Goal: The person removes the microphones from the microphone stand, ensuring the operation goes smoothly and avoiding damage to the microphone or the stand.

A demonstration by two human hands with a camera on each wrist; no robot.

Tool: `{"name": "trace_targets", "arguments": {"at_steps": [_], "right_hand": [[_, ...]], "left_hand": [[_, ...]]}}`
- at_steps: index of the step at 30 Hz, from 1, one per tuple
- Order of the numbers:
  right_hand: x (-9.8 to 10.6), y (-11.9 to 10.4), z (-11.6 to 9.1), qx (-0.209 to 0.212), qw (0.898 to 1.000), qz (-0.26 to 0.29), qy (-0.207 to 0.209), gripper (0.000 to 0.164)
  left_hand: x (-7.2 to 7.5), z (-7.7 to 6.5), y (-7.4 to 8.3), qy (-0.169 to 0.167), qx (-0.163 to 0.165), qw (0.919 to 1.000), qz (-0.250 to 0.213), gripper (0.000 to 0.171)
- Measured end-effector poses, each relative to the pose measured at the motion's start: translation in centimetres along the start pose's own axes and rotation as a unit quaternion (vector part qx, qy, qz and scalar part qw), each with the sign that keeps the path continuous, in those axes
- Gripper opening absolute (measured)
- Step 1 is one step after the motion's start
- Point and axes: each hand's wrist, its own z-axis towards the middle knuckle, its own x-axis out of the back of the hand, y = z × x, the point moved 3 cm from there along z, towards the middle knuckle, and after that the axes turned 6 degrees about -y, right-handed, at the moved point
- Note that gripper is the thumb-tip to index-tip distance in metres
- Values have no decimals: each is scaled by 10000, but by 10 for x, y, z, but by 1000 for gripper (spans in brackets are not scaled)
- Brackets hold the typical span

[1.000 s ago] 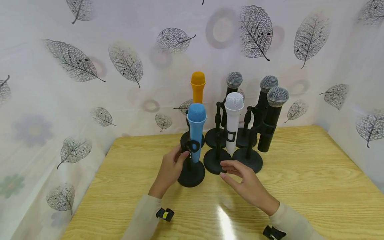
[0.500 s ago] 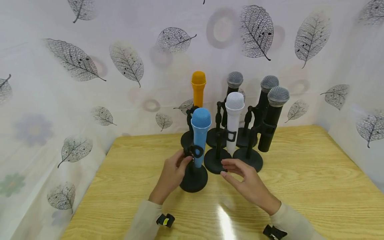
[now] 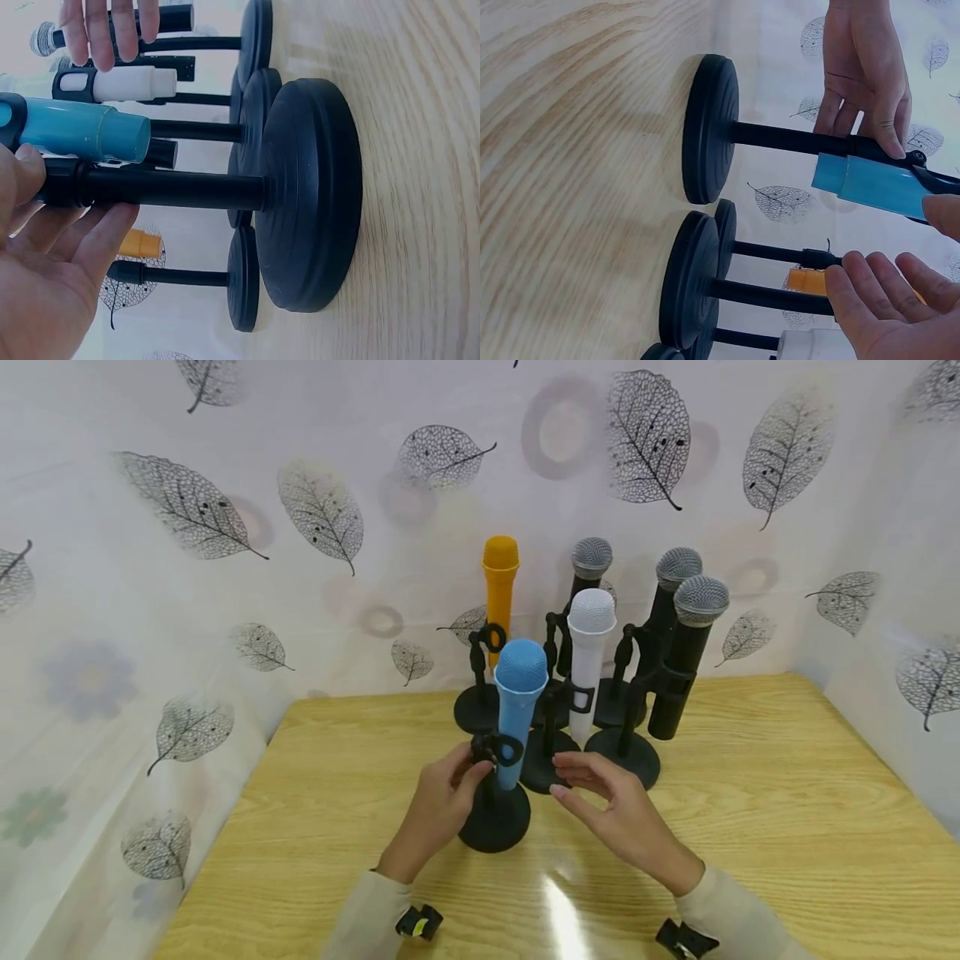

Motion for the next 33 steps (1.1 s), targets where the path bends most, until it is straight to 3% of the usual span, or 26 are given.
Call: {"name": "trace_targets", "arguments": {"at_steps": [16,33], "right_hand": [[4,-13,3,350,9992,-4,171,36],[8,-30,12,688,9970,280,209,37]], "left_hand": [[-9,-5,6,-105,-245,9996,88,15],[-9,-6,14,-341,31,9994,-71,18]]}}
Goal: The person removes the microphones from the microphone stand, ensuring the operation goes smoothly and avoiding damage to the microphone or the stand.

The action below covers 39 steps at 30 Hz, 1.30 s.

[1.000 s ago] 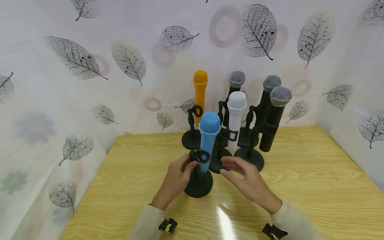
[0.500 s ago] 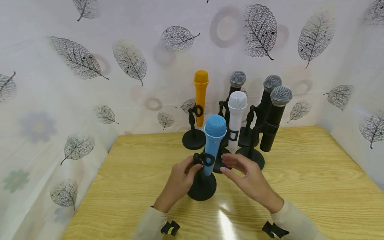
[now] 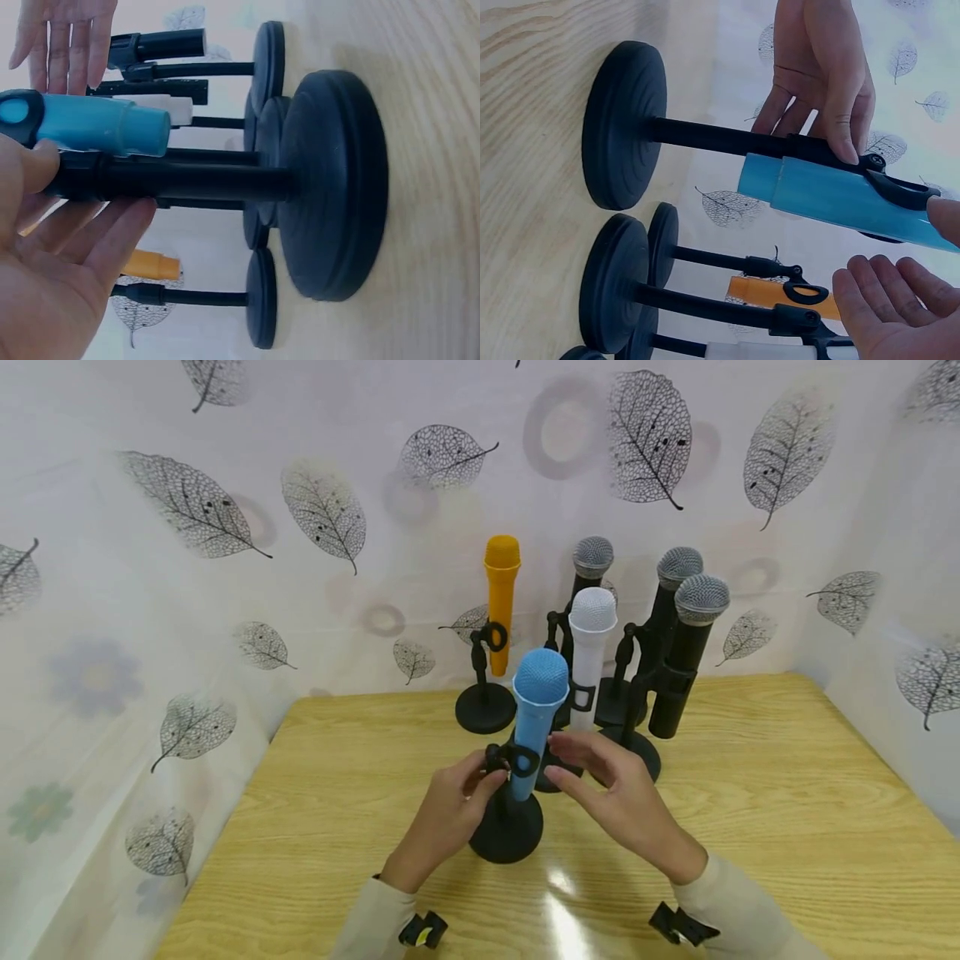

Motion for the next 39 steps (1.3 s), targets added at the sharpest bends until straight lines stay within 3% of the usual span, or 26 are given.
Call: {"name": "trace_targets", "arguments": {"at_steps": [8,13,20,29,39], "right_hand": [[1,-7,8,98,9999,-127,-42,37],[0,-9,13,71,10000,-23,-51,37],[-1,-12,17,43,10000,64,-4,38],[2,-16,19,-10,10000,70,41,41],[7,-22,23,182,9997,-73,113,42]], "left_hand": [[11,-1,13,314,-360,9988,91,28],[13,2,17,358,-412,9985,26,29],[11,6,17,430,-398,9983,-28,25],[4,10,22,367,-798,9961,15,17],[0,12,24,329,-727,9968,-1,16]]}}
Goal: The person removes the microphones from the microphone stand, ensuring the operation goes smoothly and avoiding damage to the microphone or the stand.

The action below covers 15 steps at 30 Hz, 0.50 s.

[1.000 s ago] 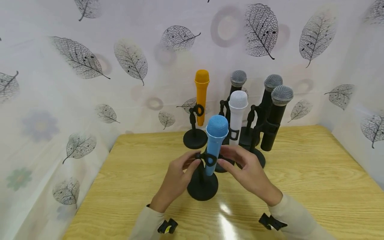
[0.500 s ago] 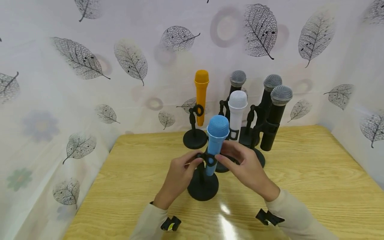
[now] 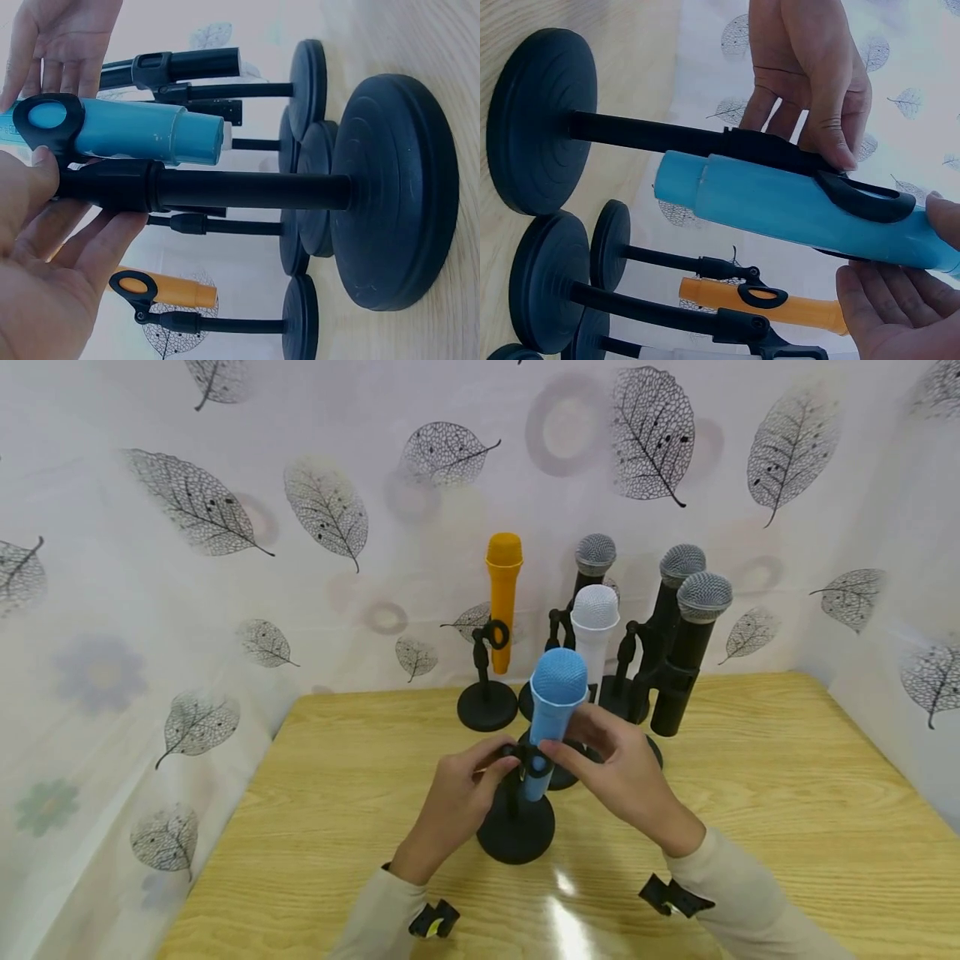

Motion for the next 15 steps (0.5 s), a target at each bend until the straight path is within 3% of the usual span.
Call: {"name": "trace_targets", "arguments": {"at_steps": [15], "right_hand": [[2,-4,3,352,9991,-36,242,44]], "left_hand": [[-5,2,4,-187,98,9997,96,25]]}}
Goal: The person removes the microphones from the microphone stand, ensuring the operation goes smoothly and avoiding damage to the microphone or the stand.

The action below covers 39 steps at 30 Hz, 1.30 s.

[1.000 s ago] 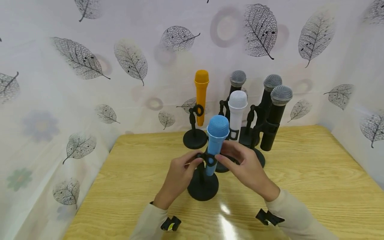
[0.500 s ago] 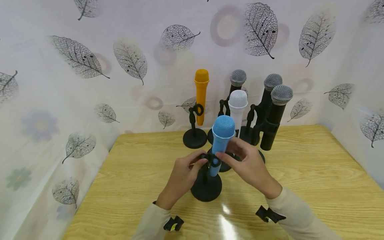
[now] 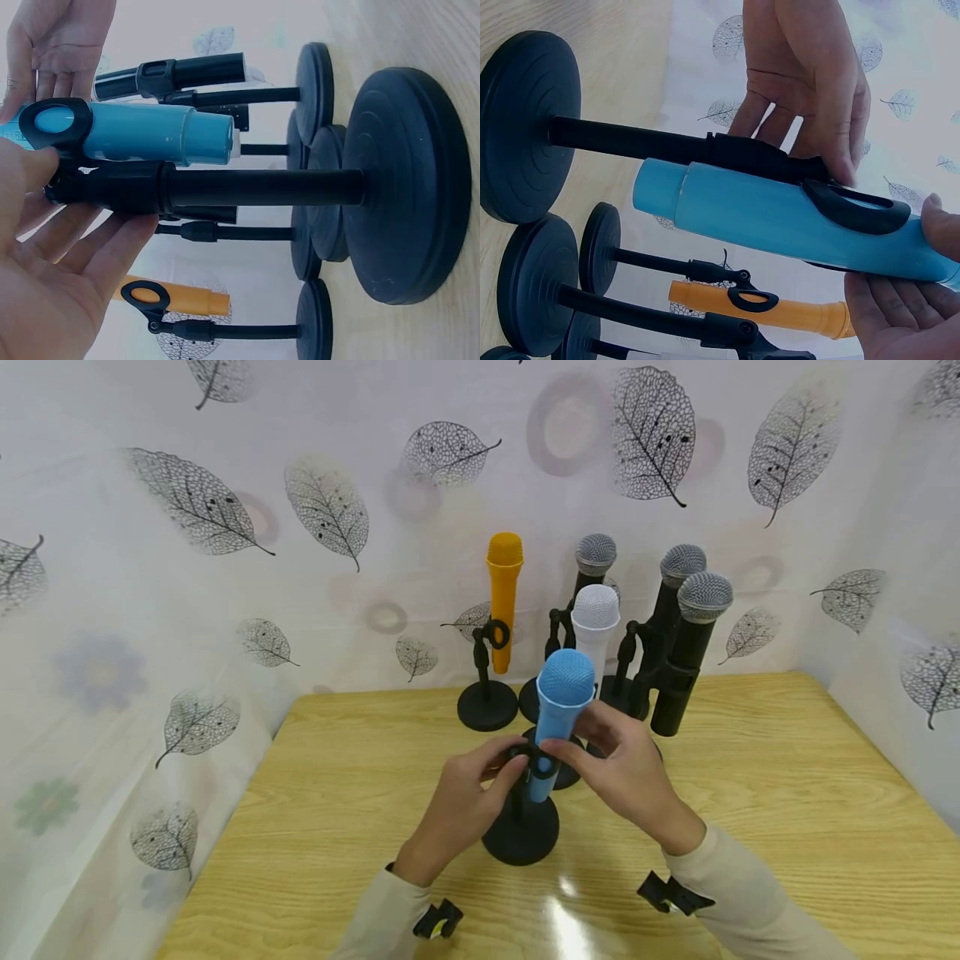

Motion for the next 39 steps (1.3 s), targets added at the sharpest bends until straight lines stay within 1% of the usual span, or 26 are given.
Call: {"name": "trace_targets", "arguments": {"at_steps": [3,7,10,13,23,30,39], "right_hand": [[1,0,0,149,9998,-49,87,43],[2,-2,1,324,9986,-353,234,40],[3,-4,1,372,9970,-607,306,37],[3,-6,1,388,9959,-741,332,35],[5,-7,3,514,9959,-670,326,30],[6,-6,2,406,9963,-686,320,29],[4,-9,2,330,9953,-863,290,29]], "left_hand": [[0,1,2,67,-167,9997,155,24],[0,3,4,272,-496,9978,338,21],[1,3,5,375,-704,9958,455,23],[1,3,5,396,-808,9945,541,25],[2,3,5,352,-886,9937,595,23],[1,4,4,365,-917,9933,605,24],[1,2,4,393,-912,9928,668,19]]}}
